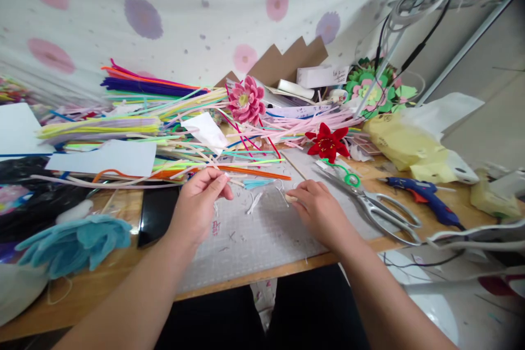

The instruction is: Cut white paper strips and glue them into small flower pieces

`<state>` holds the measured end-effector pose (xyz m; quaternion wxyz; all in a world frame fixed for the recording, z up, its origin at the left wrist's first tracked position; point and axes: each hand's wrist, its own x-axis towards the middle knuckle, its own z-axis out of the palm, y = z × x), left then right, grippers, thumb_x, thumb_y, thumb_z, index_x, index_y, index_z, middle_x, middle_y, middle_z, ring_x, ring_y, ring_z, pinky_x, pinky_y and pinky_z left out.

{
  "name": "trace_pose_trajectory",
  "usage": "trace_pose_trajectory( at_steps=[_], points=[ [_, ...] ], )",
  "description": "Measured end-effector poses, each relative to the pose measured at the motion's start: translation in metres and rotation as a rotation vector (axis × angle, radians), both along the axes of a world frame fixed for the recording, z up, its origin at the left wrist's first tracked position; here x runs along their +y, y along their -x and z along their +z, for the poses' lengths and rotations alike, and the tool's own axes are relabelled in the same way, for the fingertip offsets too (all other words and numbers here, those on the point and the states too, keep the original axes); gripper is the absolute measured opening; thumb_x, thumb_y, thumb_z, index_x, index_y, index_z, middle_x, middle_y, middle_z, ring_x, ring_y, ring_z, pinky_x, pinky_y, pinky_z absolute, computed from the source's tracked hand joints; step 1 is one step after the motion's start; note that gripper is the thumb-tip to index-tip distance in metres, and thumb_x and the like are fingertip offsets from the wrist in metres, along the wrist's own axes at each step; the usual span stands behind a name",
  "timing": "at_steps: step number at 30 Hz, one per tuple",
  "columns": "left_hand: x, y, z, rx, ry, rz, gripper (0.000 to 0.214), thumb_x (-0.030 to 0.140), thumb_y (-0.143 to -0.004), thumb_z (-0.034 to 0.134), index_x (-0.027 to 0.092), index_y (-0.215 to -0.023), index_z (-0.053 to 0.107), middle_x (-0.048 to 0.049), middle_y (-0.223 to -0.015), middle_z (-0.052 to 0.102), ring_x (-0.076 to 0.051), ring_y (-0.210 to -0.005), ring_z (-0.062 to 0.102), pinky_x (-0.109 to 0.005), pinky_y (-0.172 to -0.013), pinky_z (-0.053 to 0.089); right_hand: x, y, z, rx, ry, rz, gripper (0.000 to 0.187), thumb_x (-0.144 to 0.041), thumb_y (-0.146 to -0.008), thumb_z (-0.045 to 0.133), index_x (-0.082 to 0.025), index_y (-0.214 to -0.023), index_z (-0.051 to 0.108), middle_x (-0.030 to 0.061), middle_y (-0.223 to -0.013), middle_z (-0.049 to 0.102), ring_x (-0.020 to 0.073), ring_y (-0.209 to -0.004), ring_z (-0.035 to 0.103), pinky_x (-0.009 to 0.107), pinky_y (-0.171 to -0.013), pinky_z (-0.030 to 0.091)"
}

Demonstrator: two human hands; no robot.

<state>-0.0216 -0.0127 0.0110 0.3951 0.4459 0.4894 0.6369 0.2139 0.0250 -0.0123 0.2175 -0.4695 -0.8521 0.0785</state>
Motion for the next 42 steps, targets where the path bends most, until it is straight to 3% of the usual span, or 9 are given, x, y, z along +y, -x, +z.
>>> trace_pose_trajectory(
  at_steps=[8, 12, 17, 21, 26, 32, 36, 42],
  points=[
    [0.007, 0.017, 0.009, -0.171, -0.189, 0.202, 0.012, 0.025, -0.076, 0.065, 0.017, -0.068, 0.061, 0.0046, -0.047, 0.054, -0.010, -0.047, 0.049, -0.023, -0.053, 0.042, 0.015, 0.058, 0.027, -0.066, 0.104, 0.369, 0.024, -0.013, -0.082, 0.060, -0.021, -0.102, 0.073, 0.0086, -0.100, 0.064, 0.0221, -0.095, 0.057, 0.033, -0.086, 0.044],
    [0.010, 0.027, 0.014, -0.255, -0.205, 0.285, 0.013, 0.023, -0.074, 0.065, 0.018, -0.064, 0.060, 0.0062, -0.042, 0.049, -0.009, -0.044, 0.046, -0.023, -0.051, 0.041, 0.031, 0.099, 0.029, -0.097, 0.124, 0.577, 0.024, -0.011, -0.081, 0.062, -0.021, -0.100, 0.073, 0.0048, -0.100, 0.067, 0.0169, -0.093, 0.060, 0.025, -0.081, 0.044],
    [0.011, 0.032, 0.013, -0.291, -0.199, 0.298, 0.011, 0.022, -0.075, 0.064, 0.017, -0.066, 0.060, 0.0064, -0.041, 0.049, -0.009, -0.043, 0.047, -0.023, -0.051, 0.041, 0.048, 0.143, 0.015, -0.188, 0.107, 0.554, 0.035, -0.011, -0.080, 0.060, -0.022, -0.112, 0.068, 0.0075, -0.103, 0.068, 0.0216, -0.095, 0.062, 0.029, -0.077, 0.045],
    [0.011, 0.034, 0.012, -0.301, -0.185, 0.293, 0.013, 0.023, -0.076, 0.063, 0.017, -0.066, 0.058, 0.0068, -0.041, 0.048, -0.009, -0.043, 0.046, -0.023, -0.052, 0.042, 0.054, 0.163, 0.010, -0.268, 0.102, 0.507, 0.023, -0.011, -0.080, 0.057, -0.020, -0.096, 0.072, 0.0089, -0.098, 0.069, 0.0233, -0.090, 0.063, 0.028, -0.071, 0.045],
    [0.010, 0.033, 0.010, -0.295, -0.173, 0.243, 0.014, 0.022, -0.079, 0.062, 0.016, -0.067, 0.060, 0.0059, -0.043, 0.049, -0.009, -0.045, 0.048, -0.022, -0.053, 0.041, 0.056, 0.163, 0.012, -0.332, 0.126, 0.523, 0.015, -0.009, -0.079, 0.057, -0.013, -0.084, 0.071, 0.0145, -0.096, 0.068, 0.0252, -0.086, 0.062, 0.030, -0.069, 0.044],
    [0.009, 0.029, 0.007, -0.266, -0.154, 0.203, 0.013, 0.023, -0.080, 0.064, 0.016, -0.069, 0.063, 0.0046, -0.047, 0.053, -0.009, -0.048, 0.048, -0.022, -0.054, 0.041, 0.058, 0.143, 0.029, -0.248, 0.219, 0.568, 0.013, -0.008, -0.078, 0.055, -0.014, -0.082, 0.066, 0.0089, -0.079, 0.068, 0.0186, -0.069, 0.058, 0.027, -0.058, 0.036],
    [0.009, 0.027, 0.006, -0.245, -0.119, 0.188, 0.014, 0.024, -0.079, 0.064, 0.016, -0.068, 0.063, 0.0039, -0.051, 0.055, -0.009, -0.050, 0.050, -0.020, -0.054, 0.042, 0.058, 0.130, 0.039, -0.071, 0.280, 0.532, 0.013, -0.005, -0.074, 0.054, -0.015, -0.076, 0.062, 0.0029, -0.070, 0.063, 0.0141, -0.063, 0.053, 0.024, -0.056, 0.033],
    [0.006, 0.021, 0.006, -0.175, 0.068, 0.042, 0.018, 0.029, -0.082, 0.062, 0.015, -0.071, 0.061, -0.0011, -0.066, 0.067, -0.013, -0.060, 0.062, -0.025, -0.061, 0.049, 0.055, 0.113, 0.046, 0.243, 0.425, 0.473, 0.008, -0.011, -0.078, 0.051, -0.017, -0.082, 0.055, -0.0031, -0.067, 0.056, 0.0098, -0.061, 0.053, 0.020, -0.055, 0.041]
  ],
)
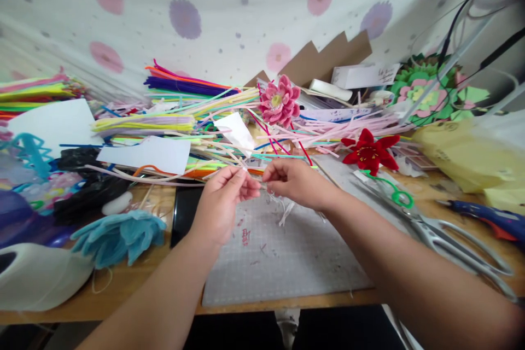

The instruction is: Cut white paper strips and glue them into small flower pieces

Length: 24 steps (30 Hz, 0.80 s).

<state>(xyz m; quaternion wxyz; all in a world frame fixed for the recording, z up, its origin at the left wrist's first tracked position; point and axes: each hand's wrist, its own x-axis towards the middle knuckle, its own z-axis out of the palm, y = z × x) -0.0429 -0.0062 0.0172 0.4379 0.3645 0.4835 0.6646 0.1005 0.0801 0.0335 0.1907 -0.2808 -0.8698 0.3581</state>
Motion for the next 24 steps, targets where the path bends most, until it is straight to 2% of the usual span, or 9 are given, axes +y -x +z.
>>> trace_pose_trajectory(
  at_steps=[3, 6, 9, 12, 18, 22, 24],
  points=[
    [0.000, -0.003, 0.001, -0.001, 0.072, -0.022, 0.017, 0.032, -0.081, 0.062, 0.015, -0.076, 0.059, -0.0028, -0.079, 0.071, -0.014, -0.059, 0.067, -0.026, -0.060, 0.050, -0.005, -0.001, 0.002, 0.173, 0.229, -0.011, 0.004, -0.014, -0.077, 0.053, -0.017, -0.080, 0.053, -0.0038, -0.067, 0.055, 0.0088, -0.058, 0.053, 0.020, -0.053, 0.043],
    [0.000, -0.004, 0.002, -0.039, 0.126, -0.061, 0.019, 0.033, -0.078, 0.064, 0.017, -0.075, 0.054, 0.0005, -0.076, 0.069, -0.018, -0.057, 0.070, -0.027, -0.054, 0.050, -0.010, 0.002, 0.003, 0.337, 0.434, -0.028, 0.008, -0.012, -0.071, 0.057, -0.017, -0.077, 0.054, -0.0031, -0.070, 0.057, 0.0084, -0.057, 0.053, 0.020, -0.051, 0.041],
    [0.000, -0.005, 0.002, -0.046, 0.143, -0.100, 0.022, 0.035, -0.077, 0.064, 0.018, -0.071, 0.051, 0.0024, -0.068, 0.066, -0.019, -0.057, 0.070, -0.029, -0.056, 0.051, -0.012, 0.003, 0.002, 0.346, 0.474, -0.029, 0.008, -0.012, -0.069, 0.058, -0.017, -0.075, 0.056, -0.0036, -0.067, 0.058, 0.0084, -0.057, 0.053, 0.020, -0.051, 0.041],
    [0.001, -0.005, 0.000, 0.043, 0.159, -0.098, 0.023, 0.037, -0.077, 0.063, 0.019, -0.069, 0.051, 0.0002, -0.064, 0.068, -0.018, -0.060, 0.069, -0.030, -0.063, 0.052, -0.014, -0.003, 0.004, 0.378, 0.530, -0.035, 0.007, -0.013, -0.069, 0.061, -0.017, -0.073, 0.057, -0.0051, -0.063, 0.056, 0.0080, -0.054, 0.052, 0.021, -0.052, 0.043],
    [0.005, 0.004, -0.010, 0.525, 0.262, -0.034, 0.019, 0.037, -0.081, 0.053, 0.021, -0.073, 0.057, -0.0021, -0.073, 0.071, -0.020, -0.064, 0.068, -0.031, -0.061, 0.050, -0.026, -0.036, 0.013, 0.504, 0.578, -0.120, 0.006, -0.014, -0.070, 0.064, -0.016, -0.073, 0.060, -0.0047, -0.061, 0.058, 0.0071, -0.053, 0.053, 0.020, -0.052, 0.045],
    [0.008, 0.014, -0.015, 0.678, 0.208, 0.049, 0.012, 0.032, -0.076, 0.060, 0.021, -0.071, 0.063, -0.0027, -0.093, 0.069, -0.020, -0.074, 0.063, -0.030, -0.067, 0.045, -0.038, -0.057, 0.006, 0.625, 0.515, -0.209, 0.008, -0.013, -0.073, 0.066, -0.017, -0.076, 0.061, -0.0046, -0.065, 0.059, 0.0068, -0.057, 0.056, 0.019, -0.055, 0.046],
    [0.007, 0.015, -0.013, 0.722, 0.170, 0.088, 0.012, 0.031, -0.076, 0.061, 0.021, -0.070, 0.064, -0.0023, -0.090, 0.068, -0.019, -0.077, 0.059, -0.028, -0.069, 0.042, -0.045, -0.065, 0.000, 0.691, 0.488, -0.266, 0.009, -0.013, -0.073, 0.066, -0.018, -0.078, 0.061, -0.0045, -0.067, 0.060, 0.0068, -0.058, 0.057, 0.019, -0.056, 0.047]
  ],
)
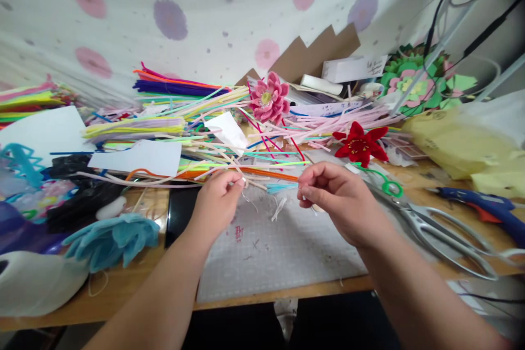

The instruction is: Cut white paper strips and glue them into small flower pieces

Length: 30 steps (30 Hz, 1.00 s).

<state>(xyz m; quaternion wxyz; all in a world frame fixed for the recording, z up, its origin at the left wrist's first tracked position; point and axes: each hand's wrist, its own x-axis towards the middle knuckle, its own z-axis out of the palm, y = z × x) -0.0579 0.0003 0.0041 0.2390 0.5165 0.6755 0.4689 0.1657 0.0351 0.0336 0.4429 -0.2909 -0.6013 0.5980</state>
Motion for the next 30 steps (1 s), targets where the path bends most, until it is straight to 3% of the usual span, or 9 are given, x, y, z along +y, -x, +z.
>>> trace_pose_trajectory(
  at_steps=[4, 6, 9, 11, 15, 22, 26, 30],
  points=[
    [-0.011, -0.016, 0.008, -0.074, -0.014, -0.031, 0.020, 0.034, -0.084, 0.055, 0.020, -0.074, 0.064, -0.0023, -0.076, 0.069, -0.015, -0.060, 0.052, -0.027, -0.058, 0.039, -0.015, -0.010, -0.011, 0.025, -0.047, -0.148, 0.009, -0.016, -0.076, 0.065, -0.019, -0.082, 0.059, -0.0044, -0.066, 0.060, 0.0074, -0.059, 0.057, 0.019, -0.058, 0.047],
    [-0.021, -0.035, 0.013, -0.355, 0.032, -0.145, 0.020, 0.035, -0.084, 0.058, 0.018, -0.074, 0.064, -0.0048, -0.080, 0.072, -0.015, -0.062, 0.057, -0.027, -0.060, 0.042, -0.022, -0.014, -0.016, -0.017, -0.115, -0.222, 0.009, -0.016, -0.077, 0.063, -0.020, -0.084, 0.058, -0.0039, -0.068, 0.060, 0.0083, -0.061, 0.058, 0.020, -0.058, 0.047],
    [-0.037, -0.069, 0.016, -0.758, 0.143, -0.300, 0.016, 0.031, -0.080, 0.065, 0.017, -0.072, 0.064, -0.0080, -0.087, 0.075, -0.021, -0.080, 0.067, -0.036, -0.079, 0.048, -0.030, -0.020, -0.024, -0.122, -0.305, -0.320, 0.013, -0.013, -0.079, 0.060, -0.021, -0.088, 0.058, -0.0018, -0.073, 0.063, 0.0104, -0.064, 0.061, 0.023, -0.061, 0.049],
    [-0.043, -0.091, 0.014, -0.929, 0.136, -0.296, 0.014, 0.028, -0.078, 0.069, 0.016, -0.072, 0.065, -0.0078, -0.088, 0.075, -0.022, -0.088, 0.067, -0.037, -0.086, 0.047, -0.035, -0.024, -0.029, -0.209, -0.461, -0.362, 0.017, -0.010, -0.078, 0.058, -0.022, -0.091, 0.057, 0.0000, -0.078, 0.066, 0.0123, -0.068, 0.062, 0.026, -0.065, 0.050],
    [-0.043, -0.121, 0.010, -1.094, 0.080, -0.194, 0.009, 0.024, -0.074, 0.073, 0.017, -0.072, 0.068, -0.0019, -0.077, 0.071, -0.016, -0.082, 0.064, -0.030, -0.080, 0.049, -0.045, -0.033, -0.035, -0.358, -0.639, -0.346, 0.023, -0.006, -0.079, 0.055, -0.023, -0.095, 0.057, 0.0026, -0.085, 0.069, 0.0162, -0.075, 0.064, 0.030, -0.070, 0.050],
    [-0.035, -0.135, 0.012, -0.902, 0.078, -0.186, 0.015, 0.028, -0.070, 0.076, 0.016, -0.067, 0.068, -0.0018, -0.069, 0.067, -0.015, -0.073, 0.059, -0.028, -0.074, 0.047, -0.049, -0.066, -0.041, -0.403, -0.724, -0.363, 0.017, -0.012, -0.083, 0.054, -0.022, -0.096, 0.057, 0.0036, -0.082, 0.068, 0.0170, -0.076, 0.064, 0.030, -0.070, 0.051],
    [-0.029, -0.122, 0.018, -0.587, 0.145, -0.271, 0.020, 0.032, -0.075, 0.069, 0.016, -0.064, 0.066, -0.0016, -0.066, 0.064, -0.015, -0.068, 0.055, -0.029, -0.070, 0.044, -0.026, -0.121, -0.048, -0.630, -0.764, -0.682, 0.008, -0.018, -0.084, 0.055, -0.020, -0.090, 0.060, 0.0080, -0.083, 0.067, 0.0211, -0.078, 0.064, 0.034, -0.072, 0.051],
    [-0.015, -0.109, 0.026, -0.336, 0.160, -0.360, 0.019, 0.033, -0.077, 0.065, 0.018, -0.066, 0.067, -0.0012, -0.068, 0.065, -0.016, -0.072, 0.056, -0.029, -0.072, 0.041, -0.001, -0.187, -0.050, -0.961, -0.620, -0.952, 0.018, -0.026, -0.085, 0.052, -0.018, -0.095, 0.065, 0.0124, -0.097, 0.067, 0.0255, -0.087, 0.064, 0.038, -0.079, 0.049]
  ],
)
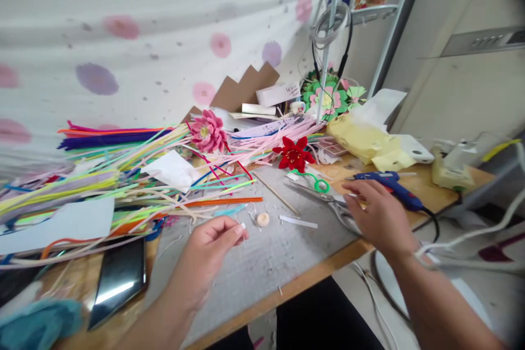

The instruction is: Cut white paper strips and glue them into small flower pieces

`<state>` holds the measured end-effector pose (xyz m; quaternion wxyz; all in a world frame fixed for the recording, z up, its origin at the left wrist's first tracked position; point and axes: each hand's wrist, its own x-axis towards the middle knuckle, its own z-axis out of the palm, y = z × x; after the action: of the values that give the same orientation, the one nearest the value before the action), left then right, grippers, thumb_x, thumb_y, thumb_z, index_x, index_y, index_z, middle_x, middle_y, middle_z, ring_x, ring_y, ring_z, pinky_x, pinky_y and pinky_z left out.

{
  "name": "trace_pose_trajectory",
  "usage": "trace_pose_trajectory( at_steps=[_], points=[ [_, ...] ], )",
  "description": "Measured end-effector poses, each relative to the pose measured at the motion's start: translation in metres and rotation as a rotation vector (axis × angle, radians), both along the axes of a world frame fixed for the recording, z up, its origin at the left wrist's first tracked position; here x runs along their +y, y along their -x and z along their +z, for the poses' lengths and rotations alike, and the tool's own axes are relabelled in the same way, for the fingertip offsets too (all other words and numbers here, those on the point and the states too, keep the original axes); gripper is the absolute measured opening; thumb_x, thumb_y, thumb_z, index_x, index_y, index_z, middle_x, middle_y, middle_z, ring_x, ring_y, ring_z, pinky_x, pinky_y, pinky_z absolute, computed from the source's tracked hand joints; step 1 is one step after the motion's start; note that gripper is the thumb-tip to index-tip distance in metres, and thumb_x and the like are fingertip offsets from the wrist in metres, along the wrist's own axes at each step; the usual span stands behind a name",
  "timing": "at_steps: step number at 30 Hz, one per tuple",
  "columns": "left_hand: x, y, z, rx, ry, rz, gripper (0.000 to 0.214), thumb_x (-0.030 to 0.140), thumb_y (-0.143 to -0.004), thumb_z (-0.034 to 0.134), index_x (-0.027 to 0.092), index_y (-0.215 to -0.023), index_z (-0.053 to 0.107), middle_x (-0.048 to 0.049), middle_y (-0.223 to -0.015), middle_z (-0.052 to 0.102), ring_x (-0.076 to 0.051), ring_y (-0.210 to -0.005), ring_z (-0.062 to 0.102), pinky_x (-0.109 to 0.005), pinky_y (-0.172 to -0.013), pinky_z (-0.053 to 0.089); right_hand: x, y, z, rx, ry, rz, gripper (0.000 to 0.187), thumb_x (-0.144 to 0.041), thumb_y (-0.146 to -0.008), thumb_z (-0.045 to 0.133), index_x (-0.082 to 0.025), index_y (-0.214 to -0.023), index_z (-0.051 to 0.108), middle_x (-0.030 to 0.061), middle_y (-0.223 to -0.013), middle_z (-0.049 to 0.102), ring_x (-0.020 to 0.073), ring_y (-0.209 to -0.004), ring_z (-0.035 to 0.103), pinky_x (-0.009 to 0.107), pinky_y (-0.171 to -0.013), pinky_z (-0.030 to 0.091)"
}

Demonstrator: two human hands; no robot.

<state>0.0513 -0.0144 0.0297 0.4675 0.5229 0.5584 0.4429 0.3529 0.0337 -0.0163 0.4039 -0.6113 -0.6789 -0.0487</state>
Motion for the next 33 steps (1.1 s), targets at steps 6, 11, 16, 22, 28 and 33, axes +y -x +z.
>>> trace_pose_trajectory(
  at_steps=[6, 11, 16, 22, 28, 33],
  points=[
    [0.021, 0.006, -0.002, 0.082, 0.001, -0.050, 0.019, 0.033, -0.076, 0.064, 0.018, -0.065, 0.064, -0.0003, -0.066, 0.062, -0.017, -0.070, 0.053, -0.029, -0.070, 0.040, 0.020, -0.079, -0.008, -0.013, 0.151, -0.372, 0.014, -0.030, -0.073, 0.058, -0.019, -0.078, 0.064, 0.0179, -0.078, 0.063, 0.0378, -0.079, 0.062, 0.049, -0.067, 0.041],
    [0.022, 0.017, -0.013, -0.035, 0.072, -0.108, 0.024, 0.034, -0.078, 0.060, 0.018, -0.060, 0.059, -0.0010, -0.062, 0.059, -0.016, -0.064, 0.052, -0.030, -0.066, 0.041, 0.035, -0.116, -0.015, 0.128, 0.288, -0.384, 0.014, -0.020, -0.057, 0.067, -0.029, -0.057, 0.056, 0.0011, -0.049, 0.048, 0.0298, -0.053, 0.057, 0.043, -0.056, 0.036],
    [0.020, 0.025, -0.010, -0.105, 0.024, -0.053, 0.027, 0.037, -0.079, 0.060, 0.018, -0.059, 0.057, -0.0003, -0.060, 0.057, -0.016, -0.063, 0.051, -0.028, -0.063, 0.040, 0.036, -0.116, 0.002, 0.409, 0.362, -0.303, 0.016, -0.017, -0.051, 0.071, -0.028, -0.053, 0.059, -0.0001, -0.045, 0.050, 0.0240, -0.044, 0.052, 0.042, -0.052, 0.038],
    [0.019, 0.028, -0.007, -0.123, -0.071, 0.038, 0.030, 0.037, -0.081, 0.058, 0.019, -0.058, 0.056, 0.0012, -0.059, 0.054, -0.015, -0.063, 0.049, -0.027, -0.063, 0.039, 0.011, -0.024, 0.031, 0.885, 0.376, -0.002, 0.018, -0.034, -0.062, 0.069, -0.029, -0.076, 0.058, 0.0003, -0.061, 0.060, 0.0175, -0.050, 0.060, 0.032, -0.048, 0.048],
    [0.016, 0.028, -0.014, -0.030, -0.113, 0.002, 0.029, 0.036, -0.085, 0.056, 0.019, -0.061, 0.057, 0.0009, -0.062, 0.056, -0.015, -0.065, 0.049, -0.028, -0.065, 0.038, -0.010, 0.127, 0.045, 1.435, 0.648, 0.513, 0.028, -0.031, -0.059, 0.080, -0.017, -0.070, 0.058, -0.0011, -0.051, 0.060, 0.0129, -0.048, 0.057, 0.026, -0.052, 0.047],
    [0.015, 0.027, -0.012, 0.073, -0.109, -0.025, 0.028, 0.037, -0.084, 0.057, 0.019, -0.062, 0.058, 0.0019, -0.061, 0.056, -0.014, -0.061, 0.048, -0.026, -0.060, 0.036, -0.008, 0.184, 0.039, 1.496, 0.672, 0.639, 0.027, -0.029, -0.059, 0.081, -0.016, -0.073, 0.063, -0.0014, -0.060, 0.063, 0.0125, -0.053, 0.058, 0.026, -0.054, 0.046]
  ],
)
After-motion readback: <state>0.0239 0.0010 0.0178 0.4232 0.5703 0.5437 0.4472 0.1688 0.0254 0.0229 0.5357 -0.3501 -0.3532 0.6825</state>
